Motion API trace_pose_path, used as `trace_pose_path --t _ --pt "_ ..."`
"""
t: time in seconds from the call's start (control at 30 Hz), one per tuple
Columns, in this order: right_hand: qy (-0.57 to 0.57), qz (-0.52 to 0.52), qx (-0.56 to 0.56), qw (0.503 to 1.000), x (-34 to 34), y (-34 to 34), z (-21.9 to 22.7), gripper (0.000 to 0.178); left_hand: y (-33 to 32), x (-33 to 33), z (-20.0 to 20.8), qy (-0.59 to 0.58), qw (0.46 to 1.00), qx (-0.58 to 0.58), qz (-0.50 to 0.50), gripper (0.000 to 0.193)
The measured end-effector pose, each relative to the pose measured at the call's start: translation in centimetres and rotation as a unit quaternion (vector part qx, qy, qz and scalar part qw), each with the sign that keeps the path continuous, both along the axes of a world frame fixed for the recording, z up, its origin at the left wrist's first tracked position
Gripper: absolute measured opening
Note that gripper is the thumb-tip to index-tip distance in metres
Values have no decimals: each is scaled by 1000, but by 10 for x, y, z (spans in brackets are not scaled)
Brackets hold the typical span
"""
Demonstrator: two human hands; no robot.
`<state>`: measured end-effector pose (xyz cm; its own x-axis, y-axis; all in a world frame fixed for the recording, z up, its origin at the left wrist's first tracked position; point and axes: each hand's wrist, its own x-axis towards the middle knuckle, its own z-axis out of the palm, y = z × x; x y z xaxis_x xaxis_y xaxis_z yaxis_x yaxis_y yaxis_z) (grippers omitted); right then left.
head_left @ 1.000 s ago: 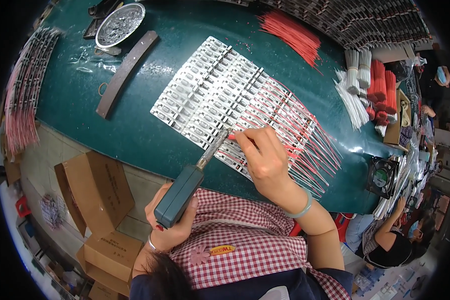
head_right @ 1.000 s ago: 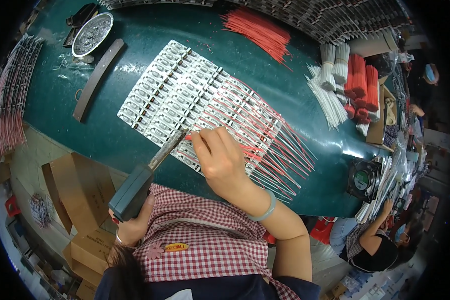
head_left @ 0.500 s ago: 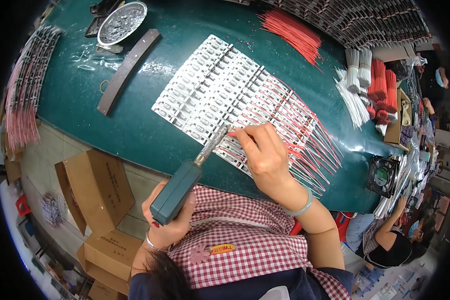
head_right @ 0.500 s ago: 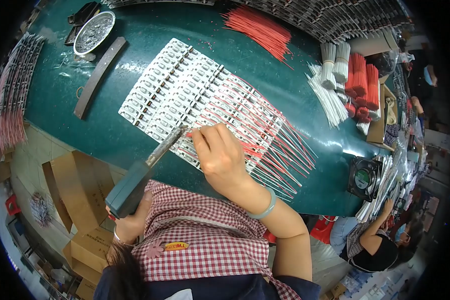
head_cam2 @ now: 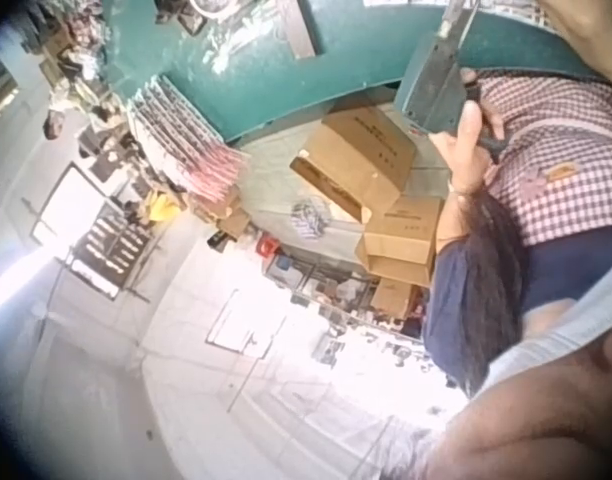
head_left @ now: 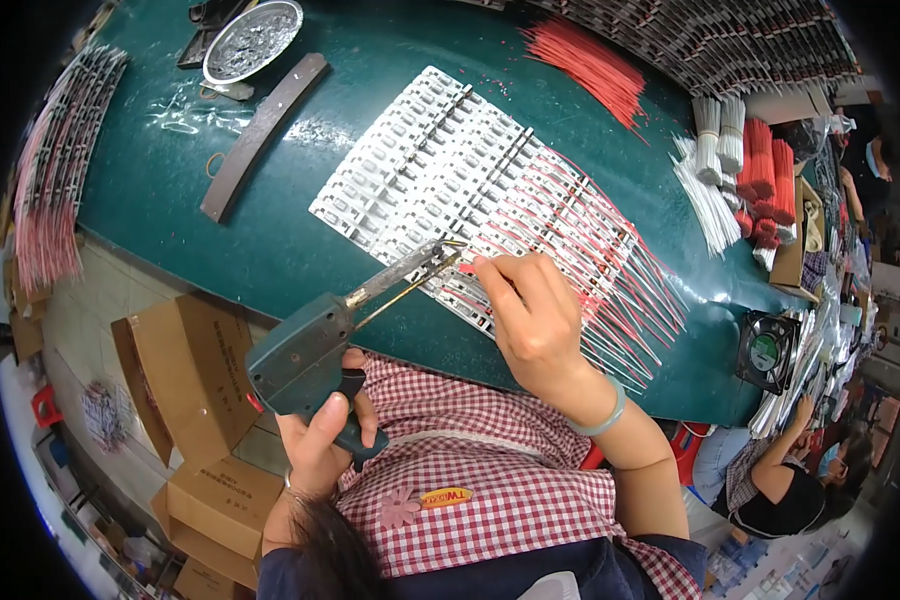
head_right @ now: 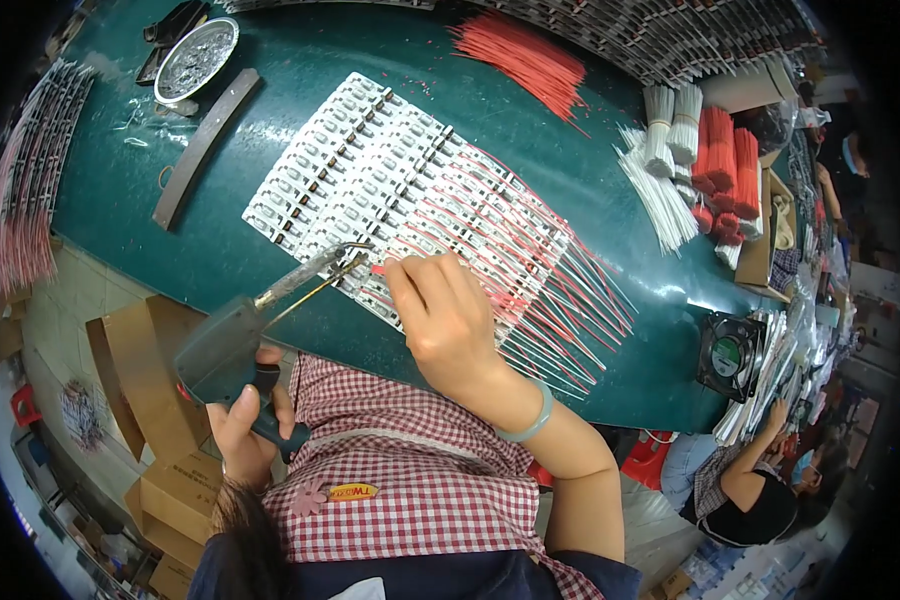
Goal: The person solders wires onto an array of electronic strip boards using a handheld soldering tool, positioning each wire by hand and pressing the heated tip to connect it.
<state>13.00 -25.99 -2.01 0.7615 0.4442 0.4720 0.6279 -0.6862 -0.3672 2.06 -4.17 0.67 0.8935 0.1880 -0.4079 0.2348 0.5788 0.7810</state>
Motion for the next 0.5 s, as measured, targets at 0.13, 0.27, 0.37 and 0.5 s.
trace_pose_path --t 0.13,0.27,0.37,0.5 --pt "7 11 10 1000 -2 1 -4 35 7 -11 -7 -10 992 111 -66 54" --pt "17 8 13 1000 -3 4 -6 36 7 -21 -4 20 979 182 -94 48" --pt "18 10 11 1000 -3 5 -3 36 4 -24 -4 41 933 333 -130 15" --pt "21 0 2 1000 -4 4 -6 36 4 -13 -9 -68 891 419 -162 20"
